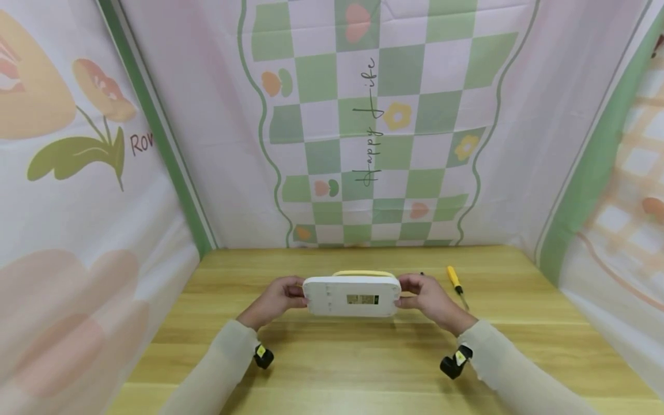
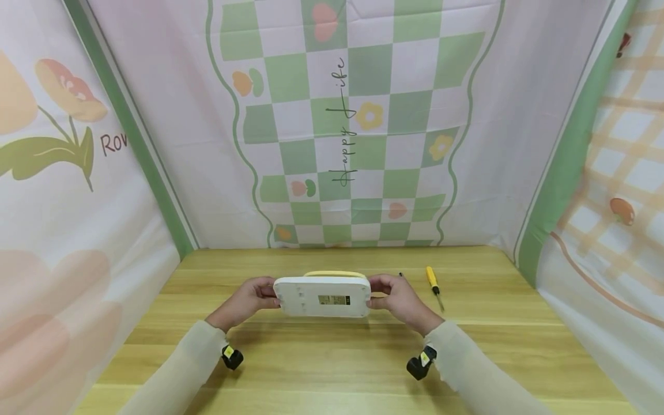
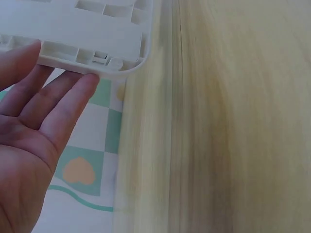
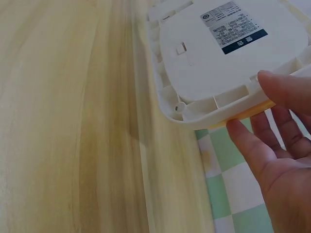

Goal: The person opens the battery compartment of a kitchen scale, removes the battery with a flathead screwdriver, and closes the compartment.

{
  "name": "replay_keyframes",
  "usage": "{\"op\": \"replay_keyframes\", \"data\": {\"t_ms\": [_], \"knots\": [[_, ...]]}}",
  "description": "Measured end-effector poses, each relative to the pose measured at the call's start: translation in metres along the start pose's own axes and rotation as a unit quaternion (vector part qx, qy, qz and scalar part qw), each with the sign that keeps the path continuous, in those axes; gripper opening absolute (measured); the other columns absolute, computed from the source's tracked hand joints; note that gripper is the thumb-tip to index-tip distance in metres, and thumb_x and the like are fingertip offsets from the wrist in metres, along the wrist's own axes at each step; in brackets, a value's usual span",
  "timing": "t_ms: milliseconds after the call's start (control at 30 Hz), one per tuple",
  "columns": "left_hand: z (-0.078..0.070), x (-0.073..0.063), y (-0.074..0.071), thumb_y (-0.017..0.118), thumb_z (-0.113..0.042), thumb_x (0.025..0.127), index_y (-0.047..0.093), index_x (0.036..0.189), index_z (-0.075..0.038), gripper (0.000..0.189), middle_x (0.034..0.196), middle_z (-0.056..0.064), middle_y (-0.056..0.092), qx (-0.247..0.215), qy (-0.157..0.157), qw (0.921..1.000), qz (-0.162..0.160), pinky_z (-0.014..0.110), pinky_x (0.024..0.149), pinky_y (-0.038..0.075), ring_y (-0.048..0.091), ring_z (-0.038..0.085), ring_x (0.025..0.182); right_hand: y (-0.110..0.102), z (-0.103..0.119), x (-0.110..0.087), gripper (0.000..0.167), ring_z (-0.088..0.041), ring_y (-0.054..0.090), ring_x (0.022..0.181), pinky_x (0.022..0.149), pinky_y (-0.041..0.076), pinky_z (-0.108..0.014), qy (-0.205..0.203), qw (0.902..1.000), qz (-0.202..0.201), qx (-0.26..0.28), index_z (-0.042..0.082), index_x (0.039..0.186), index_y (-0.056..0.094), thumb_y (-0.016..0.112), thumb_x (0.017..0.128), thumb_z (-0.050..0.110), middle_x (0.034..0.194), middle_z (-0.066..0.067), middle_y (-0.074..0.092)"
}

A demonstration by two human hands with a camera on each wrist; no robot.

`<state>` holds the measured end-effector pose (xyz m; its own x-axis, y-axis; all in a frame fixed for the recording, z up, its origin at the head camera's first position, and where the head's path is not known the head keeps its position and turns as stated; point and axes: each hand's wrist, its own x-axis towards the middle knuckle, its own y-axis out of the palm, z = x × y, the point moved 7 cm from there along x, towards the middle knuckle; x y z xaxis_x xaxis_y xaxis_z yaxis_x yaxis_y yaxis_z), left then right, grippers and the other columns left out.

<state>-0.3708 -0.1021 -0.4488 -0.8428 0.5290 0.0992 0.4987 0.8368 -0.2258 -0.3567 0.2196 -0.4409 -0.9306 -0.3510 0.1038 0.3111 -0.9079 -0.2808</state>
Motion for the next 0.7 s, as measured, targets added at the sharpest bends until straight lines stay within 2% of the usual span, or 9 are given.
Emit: {"op": "replay_keyframes", "data": {"t_ms": [167,367,533,700], "knots": [[0.000,-0.002,-0.002,0.072,-0.001,0.086,0.072,0.108,-0.005,0.023,0.103,0.009,0.070,0.044,-0.004,0.9987,-0.023,0.037,0.084,0.057,0.066,0.025,0.094,0.001,-0.001,0.000,0.040,-0.037,0.058,0.112,0.084,0.056,-0.036,0.002,0.9998,-0.015,0.013,-0.006,0.117,0.060,0.073,0.079,-0.009,0.119,-0.020,0.060],[0.007,-0.004,-0.004,0.075,-0.007,0.084,0.074,0.110,-0.012,0.026,0.103,0.006,0.070,0.063,-0.014,0.9974,-0.031,0.035,0.080,0.057,0.066,0.025,0.091,0.005,-0.004,0.002,0.040,-0.038,0.060,0.109,0.083,0.057,-0.035,-0.006,0.9999,-0.014,0.006,-0.006,0.118,0.063,0.070,0.079,-0.014,0.121,-0.024,0.060],[0.008,-0.004,0.000,0.072,0.002,0.084,0.073,0.110,-0.005,0.027,0.114,0.005,0.070,0.041,0.001,0.9991,-0.014,0.034,0.084,0.056,0.065,0.028,0.103,0.009,-0.009,0.003,0.048,-0.037,0.059,0.111,0.083,0.056,-0.032,-0.020,0.9993,-0.002,-0.031,-0.001,0.124,0.064,0.068,0.078,-0.016,0.124,-0.023,0.060],[0.007,-0.004,0.001,0.066,0.014,0.083,0.073,0.105,0.000,0.028,0.117,0.008,0.068,0.042,0.028,0.9986,-0.014,0.034,0.083,0.057,0.064,0.026,0.107,0.016,-0.007,0.002,0.057,-0.035,0.051,0.123,0.091,0.051,-0.032,-0.062,0.9942,0.020,-0.086,0.007,0.124,0.067,0.058,0.077,-0.023,0.130,-0.013,0.060]]}}
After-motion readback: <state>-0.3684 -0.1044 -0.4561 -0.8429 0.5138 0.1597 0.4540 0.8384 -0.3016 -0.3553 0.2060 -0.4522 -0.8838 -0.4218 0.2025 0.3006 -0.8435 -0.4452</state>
